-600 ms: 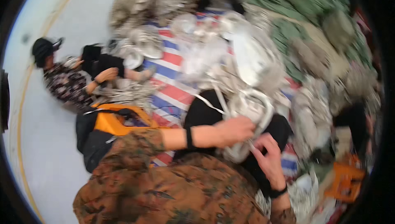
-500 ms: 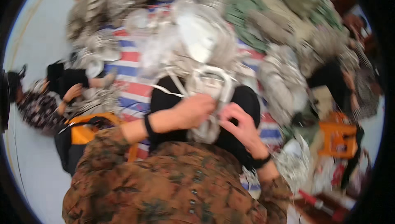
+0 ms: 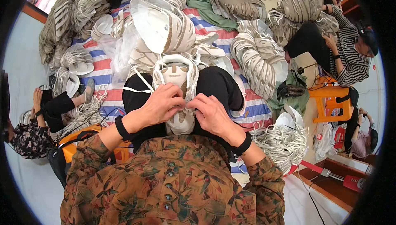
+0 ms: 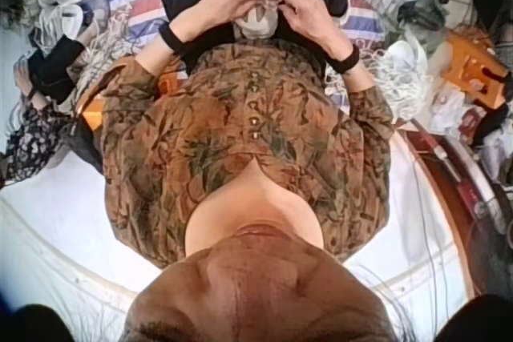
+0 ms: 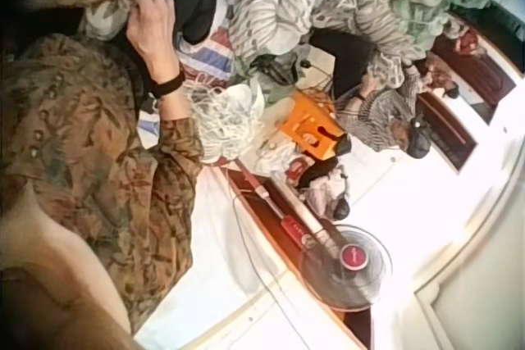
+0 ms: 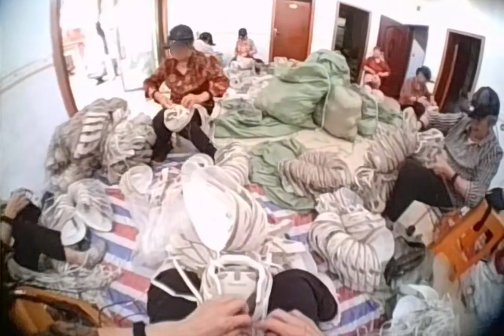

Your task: The person is threading laces through the eyelets of a shoe upper.

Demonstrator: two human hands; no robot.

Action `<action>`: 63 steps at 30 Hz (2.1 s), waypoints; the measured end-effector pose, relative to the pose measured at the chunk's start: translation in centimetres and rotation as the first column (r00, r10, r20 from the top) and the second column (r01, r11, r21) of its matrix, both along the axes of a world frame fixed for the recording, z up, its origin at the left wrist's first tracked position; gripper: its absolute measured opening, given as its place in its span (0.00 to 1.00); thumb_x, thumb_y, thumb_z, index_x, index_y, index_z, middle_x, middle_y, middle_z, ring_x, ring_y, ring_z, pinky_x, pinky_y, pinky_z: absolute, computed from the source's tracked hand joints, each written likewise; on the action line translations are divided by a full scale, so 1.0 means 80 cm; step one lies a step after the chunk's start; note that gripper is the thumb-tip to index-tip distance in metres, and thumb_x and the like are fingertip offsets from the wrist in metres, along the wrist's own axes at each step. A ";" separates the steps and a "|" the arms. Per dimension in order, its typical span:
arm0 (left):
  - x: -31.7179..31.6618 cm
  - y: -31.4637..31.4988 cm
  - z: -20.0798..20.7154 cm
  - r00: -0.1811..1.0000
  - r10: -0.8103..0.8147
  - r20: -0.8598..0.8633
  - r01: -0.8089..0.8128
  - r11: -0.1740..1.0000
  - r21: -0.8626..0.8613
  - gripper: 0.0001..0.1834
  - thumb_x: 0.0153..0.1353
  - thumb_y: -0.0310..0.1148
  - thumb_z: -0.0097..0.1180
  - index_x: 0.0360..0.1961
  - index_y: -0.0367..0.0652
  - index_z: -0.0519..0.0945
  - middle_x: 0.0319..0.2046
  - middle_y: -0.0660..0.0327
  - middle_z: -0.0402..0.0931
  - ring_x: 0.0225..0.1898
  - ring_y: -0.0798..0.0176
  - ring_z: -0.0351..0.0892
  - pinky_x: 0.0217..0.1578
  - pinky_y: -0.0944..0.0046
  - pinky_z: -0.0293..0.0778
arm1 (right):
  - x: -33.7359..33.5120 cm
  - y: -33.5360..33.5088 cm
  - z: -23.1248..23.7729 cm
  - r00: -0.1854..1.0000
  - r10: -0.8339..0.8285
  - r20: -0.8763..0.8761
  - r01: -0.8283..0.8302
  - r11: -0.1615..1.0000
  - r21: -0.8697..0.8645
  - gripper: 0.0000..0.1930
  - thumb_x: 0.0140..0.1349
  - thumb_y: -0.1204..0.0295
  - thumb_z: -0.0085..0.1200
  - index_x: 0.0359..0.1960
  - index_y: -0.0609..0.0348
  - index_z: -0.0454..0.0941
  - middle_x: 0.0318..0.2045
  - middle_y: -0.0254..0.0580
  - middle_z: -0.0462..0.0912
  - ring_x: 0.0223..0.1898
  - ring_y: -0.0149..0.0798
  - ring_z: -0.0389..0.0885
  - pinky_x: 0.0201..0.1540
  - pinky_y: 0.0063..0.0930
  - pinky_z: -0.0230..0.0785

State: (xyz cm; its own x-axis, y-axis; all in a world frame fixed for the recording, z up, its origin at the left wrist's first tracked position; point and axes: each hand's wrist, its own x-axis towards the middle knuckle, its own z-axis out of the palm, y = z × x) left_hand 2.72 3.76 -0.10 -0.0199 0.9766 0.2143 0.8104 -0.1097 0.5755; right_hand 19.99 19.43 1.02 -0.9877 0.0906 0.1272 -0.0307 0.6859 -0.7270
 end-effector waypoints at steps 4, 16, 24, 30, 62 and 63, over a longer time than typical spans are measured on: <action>0.000 0.000 0.002 0.999 -0.003 -0.035 0.003 1.000 0.006 0.09 0.51 0.28 0.64 0.35 0.47 0.80 0.37 0.62 0.71 0.43 0.55 0.71 0.44 0.57 0.67 | 0.003 0.000 -0.006 0.995 -0.093 0.021 0.095 0.990 -0.107 0.18 0.51 0.86 0.54 0.43 0.55 0.76 0.37 0.41 0.76 0.38 0.51 0.76 0.42 0.39 0.69; -0.002 0.006 0.007 0.996 -0.085 0.029 0.087 0.994 -0.059 0.07 0.55 0.26 0.61 0.36 0.43 0.77 0.43 0.59 0.69 0.47 0.53 0.69 0.48 0.57 0.64 | 0.008 0.004 0.002 0.995 -0.093 0.026 0.096 0.969 -0.229 0.16 0.53 0.84 0.55 0.43 0.55 0.79 0.35 0.40 0.75 0.36 0.46 0.77 0.40 0.35 0.69; -0.008 0.004 0.015 0.971 -0.075 0.225 0.106 0.986 -0.130 0.07 0.56 0.23 0.59 0.36 0.42 0.76 0.46 0.57 0.70 0.50 0.50 0.68 0.52 0.56 0.63 | 0.002 0.000 0.001 0.992 0.119 0.031 -0.119 0.993 0.024 0.07 0.54 0.75 0.65 0.34 0.55 0.82 0.35 0.33 0.76 0.34 0.35 0.74 0.44 0.30 0.62; -0.026 0.004 0.031 0.964 -0.012 -0.265 0.012 1.000 -0.001 0.09 0.54 0.30 0.63 0.35 0.42 0.76 0.48 0.56 0.69 0.53 0.50 0.67 0.56 0.52 0.62 | -0.004 0.005 -0.005 0.998 -0.054 0.027 0.060 0.915 -0.400 0.05 0.60 0.74 0.63 0.32 0.63 0.81 0.36 0.37 0.77 0.39 0.36 0.76 0.41 0.27 0.69; -0.213 -0.010 0.108 0.920 0.043 -0.389 -0.082 0.993 -0.084 0.05 0.59 0.27 0.55 0.32 0.36 0.73 0.39 0.55 0.73 0.43 0.49 0.73 0.47 0.56 0.70 | -0.021 0.001 -0.012 0.965 -0.092 0.244 0.183 0.906 -0.381 0.04 0.64 0.75 0.57 0.36 0.64 0.80 0.35 0.37 0.78 0.37 0.32 0.76 0.42 0.26 0.70; -0.211 -0.016 0.108 0.961 0.162 -0.224 -0.194 0.972 -0.129 0.08 0.62 0.29 0.55 0.32 0.35 0.72 0.37 0.55 0.72 0.41 0.50 0.73 0.45 0.57 0.70 | -0.023 -0.004 -0.007 0.944 -0.155 0.292 0.258 0.896 -0.360 0.04 0.64 0.76 0.57 0.36 0.64 0.79 0.35 0.37 0.78 0.36 0.33 0.76 0.42 0.27 0.70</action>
State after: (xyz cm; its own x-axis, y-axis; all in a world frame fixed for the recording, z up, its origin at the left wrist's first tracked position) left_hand -14.14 2.48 8.51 -0.1668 0.9823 0.0852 0.9135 0.1214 0.3884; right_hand 18.13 19.08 0.46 -0.9351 0.2869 -0.2080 0.2977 0.3177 -0.9003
